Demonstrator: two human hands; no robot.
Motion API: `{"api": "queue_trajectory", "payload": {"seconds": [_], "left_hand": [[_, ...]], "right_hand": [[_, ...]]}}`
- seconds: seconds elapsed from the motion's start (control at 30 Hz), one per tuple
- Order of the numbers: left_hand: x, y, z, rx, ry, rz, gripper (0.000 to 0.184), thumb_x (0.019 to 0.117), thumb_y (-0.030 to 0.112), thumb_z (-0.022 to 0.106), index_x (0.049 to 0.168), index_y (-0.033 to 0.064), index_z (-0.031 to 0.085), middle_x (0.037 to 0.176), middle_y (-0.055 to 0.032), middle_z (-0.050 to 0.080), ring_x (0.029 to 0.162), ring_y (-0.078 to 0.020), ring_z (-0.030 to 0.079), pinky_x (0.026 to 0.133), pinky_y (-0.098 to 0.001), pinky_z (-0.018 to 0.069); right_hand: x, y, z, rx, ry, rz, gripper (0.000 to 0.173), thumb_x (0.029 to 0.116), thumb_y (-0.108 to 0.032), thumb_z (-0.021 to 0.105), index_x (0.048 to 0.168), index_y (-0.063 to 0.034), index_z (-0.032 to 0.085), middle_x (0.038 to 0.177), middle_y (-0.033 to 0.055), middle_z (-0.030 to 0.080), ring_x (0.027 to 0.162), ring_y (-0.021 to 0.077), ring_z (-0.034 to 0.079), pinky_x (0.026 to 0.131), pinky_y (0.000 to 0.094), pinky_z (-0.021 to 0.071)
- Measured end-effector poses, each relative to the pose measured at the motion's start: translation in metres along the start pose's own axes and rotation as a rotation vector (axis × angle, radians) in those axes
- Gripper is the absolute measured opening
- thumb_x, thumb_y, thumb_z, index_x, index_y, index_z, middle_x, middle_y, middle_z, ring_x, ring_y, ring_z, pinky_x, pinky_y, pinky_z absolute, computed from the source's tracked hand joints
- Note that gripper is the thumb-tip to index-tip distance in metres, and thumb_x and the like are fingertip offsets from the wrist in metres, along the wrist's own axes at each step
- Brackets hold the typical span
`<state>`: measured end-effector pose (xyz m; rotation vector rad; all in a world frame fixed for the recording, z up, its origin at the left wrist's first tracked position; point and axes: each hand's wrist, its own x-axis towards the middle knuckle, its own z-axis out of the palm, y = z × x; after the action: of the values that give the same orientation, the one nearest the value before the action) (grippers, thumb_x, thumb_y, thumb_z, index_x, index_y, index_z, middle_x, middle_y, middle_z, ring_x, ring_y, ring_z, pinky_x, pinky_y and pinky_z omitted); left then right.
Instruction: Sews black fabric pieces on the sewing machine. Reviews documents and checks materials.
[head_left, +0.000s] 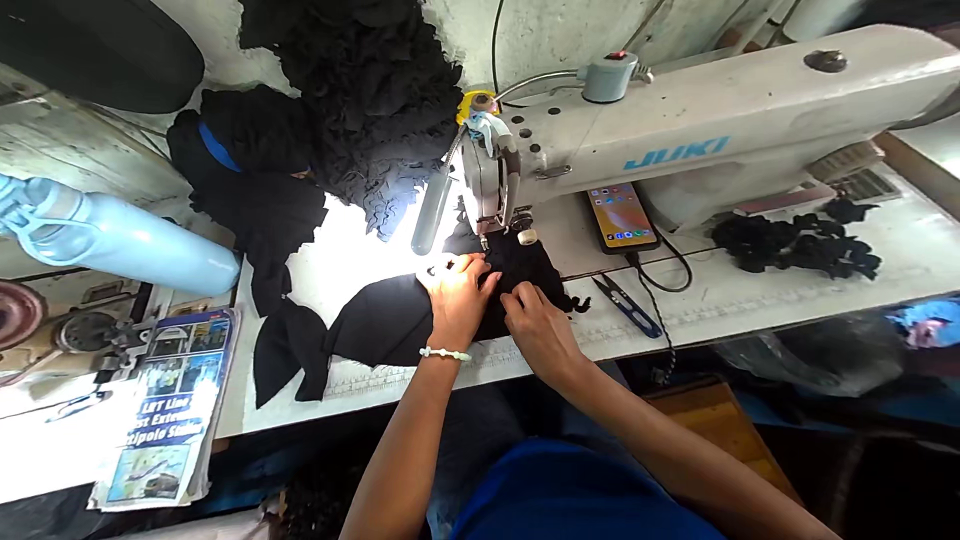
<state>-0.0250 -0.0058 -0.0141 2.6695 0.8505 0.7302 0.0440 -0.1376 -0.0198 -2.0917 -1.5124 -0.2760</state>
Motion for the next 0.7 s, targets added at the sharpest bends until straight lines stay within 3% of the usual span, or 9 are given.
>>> {"api": "queue_trajectory", "payload": {"seconds": [0.1, 0.2, 0.37, 0.57, 0.7], "left_hand": [[-0.008, -0.01, 0.002, -0.002, 0.013, 0.056, 0.019, 0.0918, 0.032, 0.075, 0.103, 0.0186, 0.081, 0.121, 0.0035, 0.075, 0.116, -0.027, 0.065, 0.097, -0.0659, 0.0352], [-0.013, -0.011, 0.001, 0.015, 0.045, 0.117, 0.017, 0.0922, 0.03, 0.074, 0.103, 0.0192, 0.082, 0.122, 0.0016, 0.074, 0.118, -0.0302, 0.064, 0.096, -0.0673, 0.0349], [-0.012, -0.01, 0.003, 0.069, 0.079, 0.167, 0.009, 0.0894, 0.027, 0.076, 0.091, 0.0195, 0.081, 0.119, 0.0009, 0.074, 0.12, -0.0334, 0.061, 0.095, -0.0673, 0.0343], [-0.012, -0.01, 0.003, 0.135, 0.094, 0.211, 0.014, 0.0911, 0.031, 0.074, 0.095, 0.0204, 0.082, 0.123, 0.0004, 0.073, 0.124, -0.0361, 0.06, 0.095, -0.0692, 0.0351], [-0.012, -0.01, 0.004, 0.157, 0.103, 0.257, 0.012, 0.092, 0.029, 0.073, 0.094, 0.0194, 0.081, 0.12, 0.0016, 0.075, 0.126, -0.0342, 0.06, 0.095, -0.0691, 0.0349]], "right_hand": [[-0.004, 0.0, -0.003, 0.049, -0.011, 0.019, 0.014, 0.0895, -0.001, 0.066, 0.099, 0.0049, 0.075, 0.09, 0.0205, 0.067, 0.081, 0.0339, 0.071, 0.06, 0.0373, 0.0594], [0.011, 0.008, -0.021, 0.152, -0.083, 0.054, 0.02, 0.0952, -0.015, 0.066, 0.09, 0.0007, 0.076, 0.09, 0.0184, 0.069, 0.089, 0.0372, 0.07, 0.071, 0.0478, 0.0588], [0.06, 0.028, -0.012, 0.355, -0.093, 0.077, 0.011, 0.0945, -0.007, 0.069, 0.099, -0.0037, 0.078, 0.103, 0.0179, 0.071, 0.103, 0.0387, 0.066, 0.089, 0.0554, 0.0535], [0.078, 0.036, 0.015, 0.356, -0.14, 0.226, 0.011, 0.0943, -0.008, 0.071, 0.102, -0.0018, 0.077, 0.106, 0.0245, 0.07, 0.104, 0.0444, 0.065, 0.091, 0.0598, 0.0512], [0.08, 0.035, 0.012, 0.371, -0.188, 0.327, 0.011, 0.0953, -0.009, 0.071, 0.102, -0.0016, 0.076, 0.109, 0.023, 0.069, 0.108, 0.0432, 0.064, 0.094, 0.0587, 0.0505]]}}
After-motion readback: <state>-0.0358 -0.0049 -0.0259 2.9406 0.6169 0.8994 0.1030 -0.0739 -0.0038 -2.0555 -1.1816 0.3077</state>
